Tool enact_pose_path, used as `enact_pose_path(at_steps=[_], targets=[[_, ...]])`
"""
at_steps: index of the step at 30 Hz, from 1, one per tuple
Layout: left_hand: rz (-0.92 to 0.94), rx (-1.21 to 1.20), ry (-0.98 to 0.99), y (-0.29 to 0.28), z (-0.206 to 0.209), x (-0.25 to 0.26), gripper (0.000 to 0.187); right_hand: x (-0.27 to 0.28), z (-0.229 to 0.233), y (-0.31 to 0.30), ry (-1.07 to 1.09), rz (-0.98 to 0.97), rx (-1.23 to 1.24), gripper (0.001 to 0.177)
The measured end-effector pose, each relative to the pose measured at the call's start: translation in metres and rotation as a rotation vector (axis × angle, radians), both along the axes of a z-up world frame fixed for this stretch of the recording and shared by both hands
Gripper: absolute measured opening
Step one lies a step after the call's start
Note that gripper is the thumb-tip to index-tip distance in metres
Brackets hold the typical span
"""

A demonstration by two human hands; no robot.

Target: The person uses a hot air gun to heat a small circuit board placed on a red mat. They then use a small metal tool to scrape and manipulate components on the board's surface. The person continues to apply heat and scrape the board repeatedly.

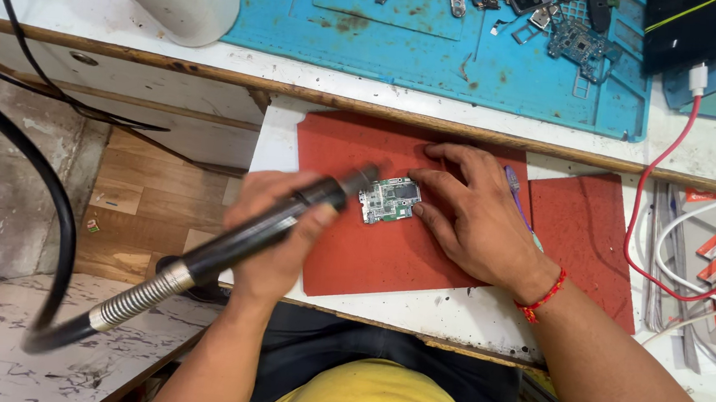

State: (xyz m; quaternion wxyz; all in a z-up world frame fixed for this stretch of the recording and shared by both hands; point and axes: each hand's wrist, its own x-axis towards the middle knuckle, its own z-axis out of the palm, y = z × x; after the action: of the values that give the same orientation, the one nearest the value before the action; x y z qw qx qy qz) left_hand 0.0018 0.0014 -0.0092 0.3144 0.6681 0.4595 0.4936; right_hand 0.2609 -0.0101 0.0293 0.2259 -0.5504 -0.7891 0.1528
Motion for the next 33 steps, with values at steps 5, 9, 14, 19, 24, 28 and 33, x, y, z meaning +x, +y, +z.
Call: enact_pose_path(at_steps=[5, 9, 14, 19, 24, 28, 33], targets=[[-0.176, 0.082, -0.096, 0.005, 0.002, 0.002, 0.039, 0.001, 0.0, 0.0, -0.003, 0.008, 0.017, 0.04], [0.058, -0.049, -0.094, 0.001, 0.006, -0.002, 0.038, 0.0, -0.001, 0.001, 0.006, 0.01, 0.012, 0.038], [-0.182, 0.064, -0.046, 0.001, 0.007, 0.0, 0.031, 0.0, 0.0, 0.0, -0.01, 0.005, 0.005, 0.04], [-0.096, -0.04, -0.189, 0.002, 0.008, -0.001, 0.036, 0.001, -0.002, 0.0, 0.003, 0.006, 0.013, 0.039], [0.092, 0.019, -0.079, -0.001, 0.004, -0.002, 0.033, 0.004, -0.001, 0.002, 0.022, -0.036, -0.017, 0.037], [-0.201, 0.122, -0.144, 0.005, -0.001, 0.001, 0.032, 0.004, -0.001, 0.003, 0.026, -0.069, -0.027, 0.038], [-0.013, -0.1, -0.248, 0.002, 0.007, -0.003, 0.04, 0.004, -0.002, 0.002, 0.022, -0.053, -0.005, 0.038]])
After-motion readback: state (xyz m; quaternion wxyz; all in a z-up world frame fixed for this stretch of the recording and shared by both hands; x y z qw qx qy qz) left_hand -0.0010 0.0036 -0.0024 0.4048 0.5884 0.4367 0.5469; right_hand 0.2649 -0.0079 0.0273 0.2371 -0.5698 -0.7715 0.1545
